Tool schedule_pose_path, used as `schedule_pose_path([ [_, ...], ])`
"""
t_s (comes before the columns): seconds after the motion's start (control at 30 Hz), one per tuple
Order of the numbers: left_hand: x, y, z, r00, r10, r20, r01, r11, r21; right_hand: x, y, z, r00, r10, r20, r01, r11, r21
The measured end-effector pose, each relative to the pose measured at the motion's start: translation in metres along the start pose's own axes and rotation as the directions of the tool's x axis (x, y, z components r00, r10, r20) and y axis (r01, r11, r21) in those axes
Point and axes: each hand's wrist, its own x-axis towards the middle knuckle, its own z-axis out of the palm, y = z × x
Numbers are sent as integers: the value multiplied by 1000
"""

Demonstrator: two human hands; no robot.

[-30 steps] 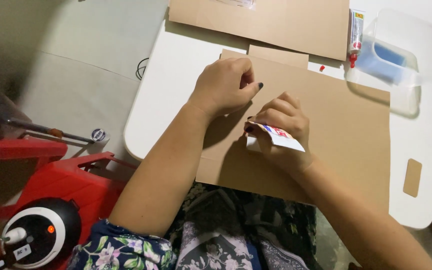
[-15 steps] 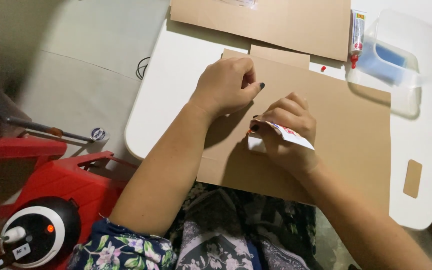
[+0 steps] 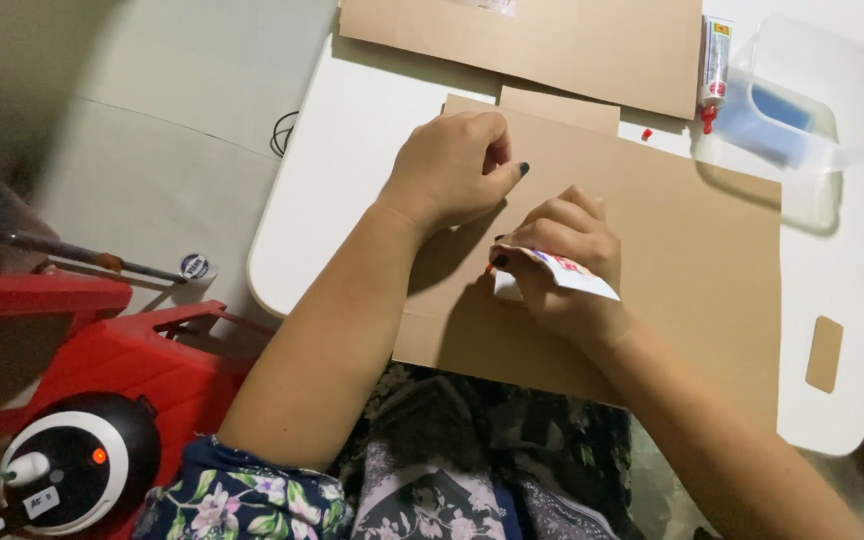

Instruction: Applying glue to a cardboard cutout and attaching a transparent plastic window to assemble a package.

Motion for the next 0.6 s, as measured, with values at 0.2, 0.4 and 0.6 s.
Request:
schedule_pose_path([
  [0.2,-2,4,-2,1000,-17,-1,17,1000,-23,-11,-15,-3,998,-11,60,7,998,66],
  [0.4,0,4,-2,1000,-16,7,16,1000,-25,-18,-26,-20,999,3,34,-4,999,38],
  [0.6,0,2,-1,1000,9,-1,-9,1000,-7,-27,-14,-23,998,5,67,-9,998,56],
])
